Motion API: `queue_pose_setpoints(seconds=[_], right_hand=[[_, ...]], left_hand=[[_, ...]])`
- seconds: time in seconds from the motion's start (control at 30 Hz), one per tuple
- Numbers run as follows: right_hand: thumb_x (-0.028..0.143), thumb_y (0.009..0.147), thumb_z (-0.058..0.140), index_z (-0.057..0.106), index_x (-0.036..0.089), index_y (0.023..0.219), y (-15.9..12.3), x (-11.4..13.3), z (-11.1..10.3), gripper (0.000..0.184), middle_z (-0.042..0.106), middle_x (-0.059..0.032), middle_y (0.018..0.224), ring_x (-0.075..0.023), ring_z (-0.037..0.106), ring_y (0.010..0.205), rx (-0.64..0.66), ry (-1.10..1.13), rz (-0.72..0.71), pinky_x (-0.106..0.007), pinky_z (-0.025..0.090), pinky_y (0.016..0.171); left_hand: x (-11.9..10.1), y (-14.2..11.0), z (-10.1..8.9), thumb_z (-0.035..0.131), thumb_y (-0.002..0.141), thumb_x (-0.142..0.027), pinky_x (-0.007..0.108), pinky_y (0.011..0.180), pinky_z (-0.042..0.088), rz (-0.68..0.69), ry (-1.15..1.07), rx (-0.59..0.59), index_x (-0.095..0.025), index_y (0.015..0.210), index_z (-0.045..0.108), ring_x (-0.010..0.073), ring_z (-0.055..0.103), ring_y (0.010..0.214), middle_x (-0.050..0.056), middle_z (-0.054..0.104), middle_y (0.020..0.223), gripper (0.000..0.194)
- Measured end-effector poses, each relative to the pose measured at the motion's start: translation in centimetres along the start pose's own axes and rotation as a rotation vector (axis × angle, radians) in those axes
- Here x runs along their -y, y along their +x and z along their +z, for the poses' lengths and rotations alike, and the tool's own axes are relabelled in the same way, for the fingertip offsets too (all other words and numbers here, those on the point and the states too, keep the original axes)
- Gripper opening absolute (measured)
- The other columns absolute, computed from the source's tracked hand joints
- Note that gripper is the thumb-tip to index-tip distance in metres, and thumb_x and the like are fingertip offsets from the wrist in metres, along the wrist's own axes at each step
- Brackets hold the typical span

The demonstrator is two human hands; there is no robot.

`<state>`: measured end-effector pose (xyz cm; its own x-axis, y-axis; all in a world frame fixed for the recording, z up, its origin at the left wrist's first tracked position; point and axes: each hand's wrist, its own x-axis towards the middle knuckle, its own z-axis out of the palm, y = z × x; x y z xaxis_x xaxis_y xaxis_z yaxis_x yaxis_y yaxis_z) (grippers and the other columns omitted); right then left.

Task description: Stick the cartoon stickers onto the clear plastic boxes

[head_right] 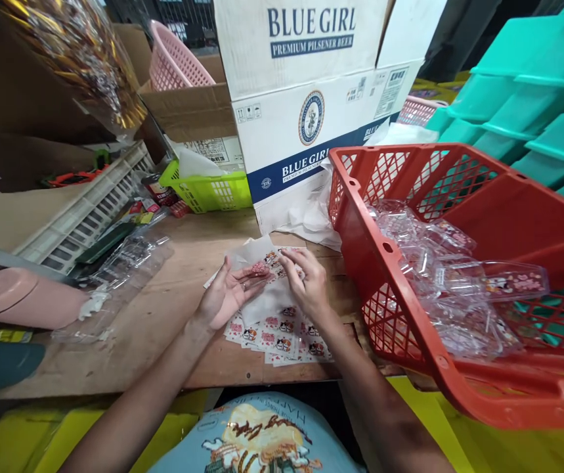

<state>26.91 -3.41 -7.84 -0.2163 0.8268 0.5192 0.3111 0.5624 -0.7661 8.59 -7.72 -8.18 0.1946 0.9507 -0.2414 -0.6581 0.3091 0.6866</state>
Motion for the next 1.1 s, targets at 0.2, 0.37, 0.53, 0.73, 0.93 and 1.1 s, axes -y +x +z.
queue_pose_setpoints(seconds=[0.2,0.37,0.53,0.73,0.93,1.1], right_hand=[[0.037,0.094,0.055,0.075,0.023,0.096,0.6,-3.3,0.8,0.025,0.075,-0.0087,0.097,-0.0307,0.058,0.110,0.275,-0.180,0.022,-0.053,0.042,0.099],[0.037,0.087,0.065,0.039,0.020,0.148,0.4,-4.6,2.1,0.069,0.069,-0.0139,0.115,-0.0251,0.063,0.104,0.244,-0.126,0.084,-0.040,0.050,0.087],[0.016,0.080,0.061,0.034,0.016,0.150,1.1,-4.5,1.6,0.075,0.069,-0.0032,0.080,-0.0195,0.063,0.076,0.159,-0.140,0.185,-0.037,0.050,0.080],[0.040,0.080,0.072,0.070,0.022,0.113,2.4,-1.6,0.4,0.037,0.072,-0.0066,0.095,-0.0248,0.062,0.097,0.109,-0.009,0.076,-0.040,0.046,0.089],[0.042,0.085,0.068,0.074,0.021,0.076,2.8,0.5,0.4,0.024,0.066,-0.0049,0.075,-0.0207,0.059,0.076,-0.105,0.086,0.027,-0.037,0.048,0.076],[0.040,0.090,0.062,0.069,0.026,0.118,2.5,1.5,-0.2,0.032,0.065,-0.0081,0.108,-0.0230,0.061,0.100,-0.146,0.150,0.033,-0.038,0.051,0.086]], left_hand=[[-0.9,0.3,-1.7,0.051,0.086,-0.065,0.042,0.109,0.042,-0.070,-0.004,-0.027,-0.007,0.102,0.072,0.0294,0.057,0.125,0.021,0.069,0.119,0.064],[-1.9,0.8,-3.1,0.049,0.086,-0.067,0.049,0.110,0.039,-0.139,-0.006,0.013,-0.009,0.102,0.071,0.0308,0.046,0.136,0.021,0.064,0.128,0.064],[-2.8,0.3,-3.6,0.050,0.089,-0.062,0.050,0.110,0.037,-0.130,0.027,0.058,-0.010,0.102,0.070,0.0305,0.044,0.138,0.021,0.062,0.131,0.058],[-3.7,-1.1,-2.7,0.054,0.088,-0.059,0.047,0.106,0.043,-0.010,0.150,0.021,-0.012,0.098,0.073,0.0313,0.047,0.133,0.018,0.066,0.123,0.052],[-1.6,-1.2,-1.7,0.068,0.081,-0.050,0.049,0.113,0.033,0.203,0.552,-0.047,-0.020,0.138,0.055,0.0330,0.043,0.138,0.016,0.055,0.141,0.066],[3.8,-0.9,-1.9,0.076,0.071,-0.051,0.048,0.122,0.011,0.378,1.172,0.067,-0.024,0.141,0.052,0.0359,0.014,0.150,0.012,0.032,0.158,0.078]])
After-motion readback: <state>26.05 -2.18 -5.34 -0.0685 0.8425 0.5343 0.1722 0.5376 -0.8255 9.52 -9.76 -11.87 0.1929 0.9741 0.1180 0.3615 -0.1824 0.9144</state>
